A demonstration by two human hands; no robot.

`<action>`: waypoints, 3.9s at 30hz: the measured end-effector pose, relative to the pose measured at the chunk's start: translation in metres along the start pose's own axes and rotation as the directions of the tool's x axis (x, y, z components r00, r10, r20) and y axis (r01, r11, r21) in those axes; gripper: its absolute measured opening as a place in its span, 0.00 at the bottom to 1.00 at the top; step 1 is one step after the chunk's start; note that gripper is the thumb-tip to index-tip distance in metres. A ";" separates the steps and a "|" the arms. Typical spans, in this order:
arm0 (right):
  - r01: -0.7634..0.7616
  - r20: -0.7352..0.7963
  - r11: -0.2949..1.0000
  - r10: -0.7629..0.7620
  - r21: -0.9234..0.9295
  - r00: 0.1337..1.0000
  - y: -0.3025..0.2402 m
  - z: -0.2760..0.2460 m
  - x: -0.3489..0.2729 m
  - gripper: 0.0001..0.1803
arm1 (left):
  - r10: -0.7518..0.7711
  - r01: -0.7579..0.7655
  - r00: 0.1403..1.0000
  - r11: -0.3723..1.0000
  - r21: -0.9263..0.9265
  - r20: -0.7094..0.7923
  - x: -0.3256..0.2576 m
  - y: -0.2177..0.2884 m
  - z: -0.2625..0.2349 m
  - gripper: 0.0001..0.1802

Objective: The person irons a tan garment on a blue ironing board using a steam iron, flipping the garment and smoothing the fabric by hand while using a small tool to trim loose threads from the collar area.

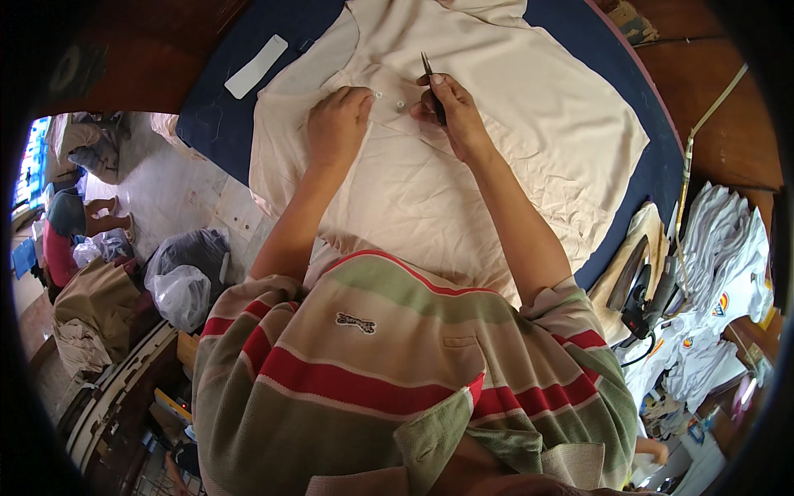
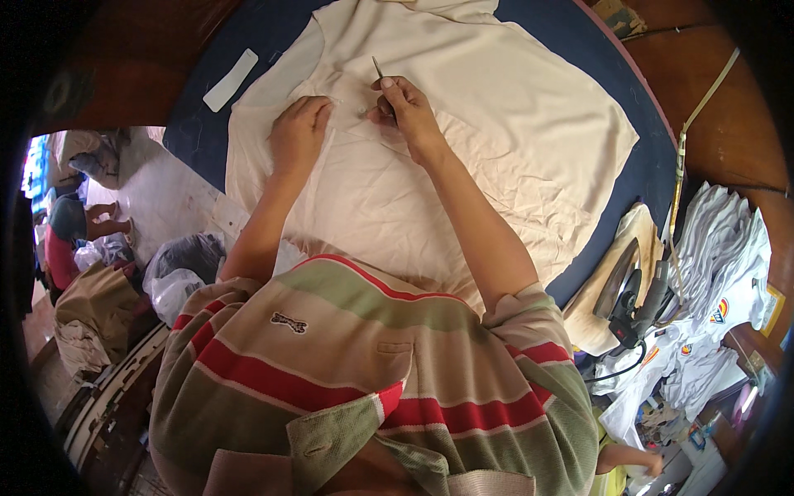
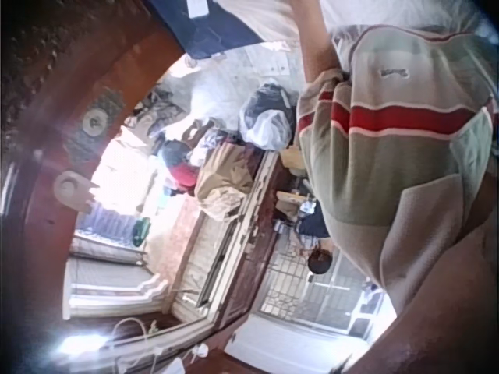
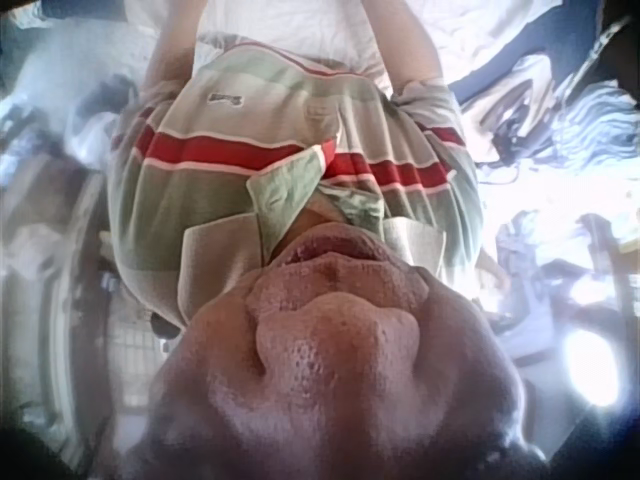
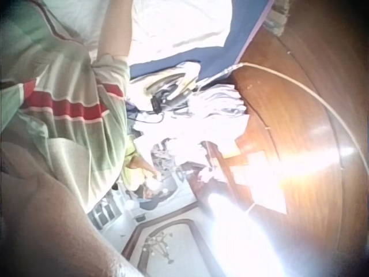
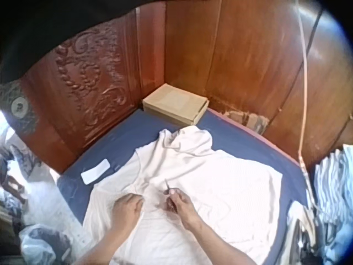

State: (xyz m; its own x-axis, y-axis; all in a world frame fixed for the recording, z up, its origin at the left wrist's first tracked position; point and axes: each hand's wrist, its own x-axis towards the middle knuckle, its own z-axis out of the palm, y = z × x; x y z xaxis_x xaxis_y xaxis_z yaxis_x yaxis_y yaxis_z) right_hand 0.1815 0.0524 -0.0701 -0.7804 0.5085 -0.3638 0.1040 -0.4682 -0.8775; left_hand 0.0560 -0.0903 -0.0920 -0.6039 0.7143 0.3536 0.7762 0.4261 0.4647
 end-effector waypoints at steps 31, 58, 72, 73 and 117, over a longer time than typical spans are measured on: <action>0.345 0.327 -0.014 -0.362 -0.938 0.873 -0.007 0.015 0.011 0.10 | -0.310 0.485 0.863 0.727 -0.486 0.398 0.016 -0.031 0.012 0.11; 0.168 -0.429 0.804 -0.466 -0.570 0.774 0.002 -0.156 -0.115 0.17 | -0.641 0.570 0.603 0.762 -0.306 -0.474 -0.114 -0.204 -0.103 0.08; -0.532 -0.342 0.085 -0.847 -0.843 0.406 -0.057 -0.403 -0.184 0.25 | 0.015 -0.125 0.972 0.880 0.459 0.236 0.008 -0.058 -0.044 0.19; -0.538 -0.203 -0.038 -0.902 -0.842 0.381 -0.066 -0.396 -0.183 0.23 | -0.044 -0.105 0.961 0.856 0.506 0.274 0.012 -0.056 -0.042 0.18; -0.464 -0.684 0.508 -0.610 -0.725 0.400 -0.049 -0.393 -0.080 0.21 | 0.415 -0.656 0.582 0.747 0.103 0.699 0.248 0.105 0.141 0.23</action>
State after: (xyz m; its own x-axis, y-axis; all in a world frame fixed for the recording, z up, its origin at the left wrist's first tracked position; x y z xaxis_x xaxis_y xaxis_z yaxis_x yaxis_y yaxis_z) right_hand 0.4815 0.3189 -0.1204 0.0456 0.9833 0.1762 0.8626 0.0502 -0.5034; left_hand 0.0137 0.2104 -0.0701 0.0972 0.9808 -0.1691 0.9951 -0.0932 0.0317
